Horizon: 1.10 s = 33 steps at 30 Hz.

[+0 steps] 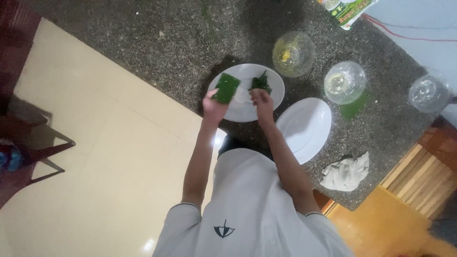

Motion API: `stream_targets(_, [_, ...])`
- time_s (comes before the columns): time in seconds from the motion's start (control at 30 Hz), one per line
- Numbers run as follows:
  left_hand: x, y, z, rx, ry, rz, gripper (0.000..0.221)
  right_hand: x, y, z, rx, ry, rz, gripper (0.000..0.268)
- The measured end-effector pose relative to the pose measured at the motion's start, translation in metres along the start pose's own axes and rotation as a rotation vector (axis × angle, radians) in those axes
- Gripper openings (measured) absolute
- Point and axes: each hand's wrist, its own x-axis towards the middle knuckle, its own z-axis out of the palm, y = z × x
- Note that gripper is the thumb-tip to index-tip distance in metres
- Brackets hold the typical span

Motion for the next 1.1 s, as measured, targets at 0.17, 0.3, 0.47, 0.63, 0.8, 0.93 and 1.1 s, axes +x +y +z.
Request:
stream_targets(0.17, [0.002, 0.020, -0.016, -0.199, 0.057, 0.168, 0.048, 0.009, 0.040, 0.000, 0.740, 0.066, 0.622, 0.025])
stream_targets(0.3, [-0.016, 0.020, -0.006, -0.224, 0.132, 0.148, 0.058, 0.012, 0.029, 0.007, 0.690, 0.130, 0.712, 0.017])
stream_targets(0.47, [-0.028, 0.020, 0.000, -0.222, 0.182, 0.174, 0.066, 0.021, 0.029, 0.014, 0.561, 0.167, 0.743, 0.018])
stream_targets(0.63, [-0.029, 0.017, 0.007, -0.273, 0.193, 0.187, 0.070, 0.029, 0.022, 0.021, 0.369, 0.019, 0.673, 0.019])
stream_targets(0.8, [-0.024, 0.018, 0.008, -0.287, 0.165, 0.184, 0.068, 0.033, -0.021, 0.028, 0.335, -0.143, 0.604, 0.029])
stream_targets(0.93, [-0.018, 0.021, 0.011, -0.293, 0.127, 0.178, 0.064, 0.036, -0.004, 0.029, 0.292, -0.165, 0.512, 0.028])
stream_targets(1.1, [-0.021, 0.022, 0.015, -0.291, 0.127, 0.164, 0.065, 0.034, 0.014, 0.030, 0.249, -0.138, 0.444, 0.016])
